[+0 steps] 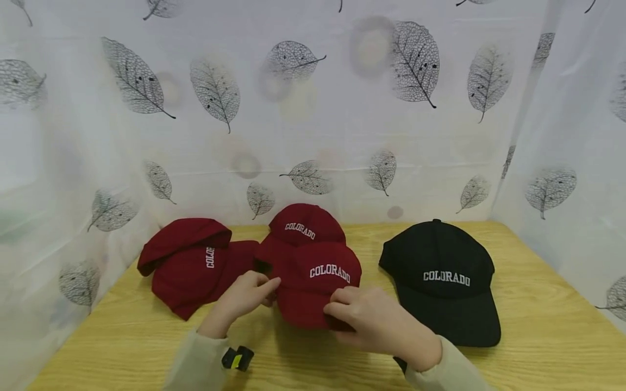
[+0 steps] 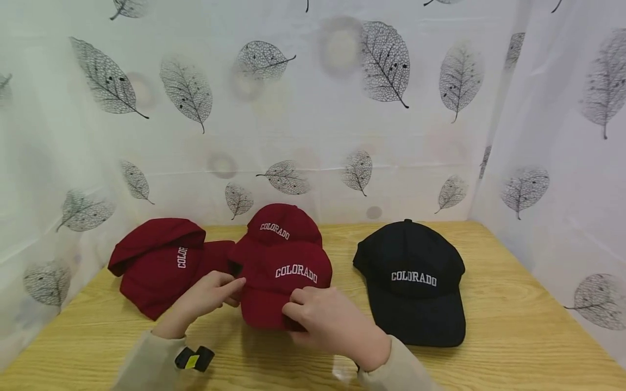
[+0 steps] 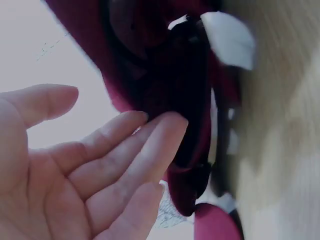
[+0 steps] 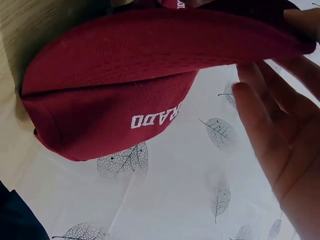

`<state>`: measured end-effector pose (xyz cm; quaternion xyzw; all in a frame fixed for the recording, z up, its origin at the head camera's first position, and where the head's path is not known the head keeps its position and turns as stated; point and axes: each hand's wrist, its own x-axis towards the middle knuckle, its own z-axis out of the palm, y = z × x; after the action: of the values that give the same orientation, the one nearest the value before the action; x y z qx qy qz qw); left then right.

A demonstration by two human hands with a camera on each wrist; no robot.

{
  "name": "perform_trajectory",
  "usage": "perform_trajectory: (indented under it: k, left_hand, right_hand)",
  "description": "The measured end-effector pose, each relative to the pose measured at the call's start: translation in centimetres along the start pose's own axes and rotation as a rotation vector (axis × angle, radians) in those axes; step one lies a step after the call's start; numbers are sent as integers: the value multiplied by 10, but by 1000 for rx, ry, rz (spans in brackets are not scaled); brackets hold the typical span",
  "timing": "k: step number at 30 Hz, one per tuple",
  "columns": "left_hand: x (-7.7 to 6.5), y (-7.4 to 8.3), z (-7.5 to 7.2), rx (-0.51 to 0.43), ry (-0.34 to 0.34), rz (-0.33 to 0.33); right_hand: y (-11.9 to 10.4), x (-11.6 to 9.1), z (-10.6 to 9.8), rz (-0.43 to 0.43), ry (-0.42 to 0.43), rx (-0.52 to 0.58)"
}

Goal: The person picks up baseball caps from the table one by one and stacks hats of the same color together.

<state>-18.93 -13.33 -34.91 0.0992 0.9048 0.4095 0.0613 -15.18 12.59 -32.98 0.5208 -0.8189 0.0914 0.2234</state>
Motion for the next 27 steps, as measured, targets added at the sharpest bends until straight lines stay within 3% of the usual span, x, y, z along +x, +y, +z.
perform_trajectory:
  k: [6,12,19,23,27]
  left_hand:
    - [0,1,-1,82,-34,57]
    - [1,0,4,115,-107,102]
    - [3,-3,8,117,-153,151]
    - [3,-2,9,108,-115,147]
    - [8,-4,12,70,-25,113]
  right_hand:
    - [-5,1,3,73,-222,-3]
    - [-10,2,13,163,-413,78]
    - [-5,0,20,232,-453,188]
    - [1,-2,20,286,-460,216]
    - [4,-4,19,327,-496,222]
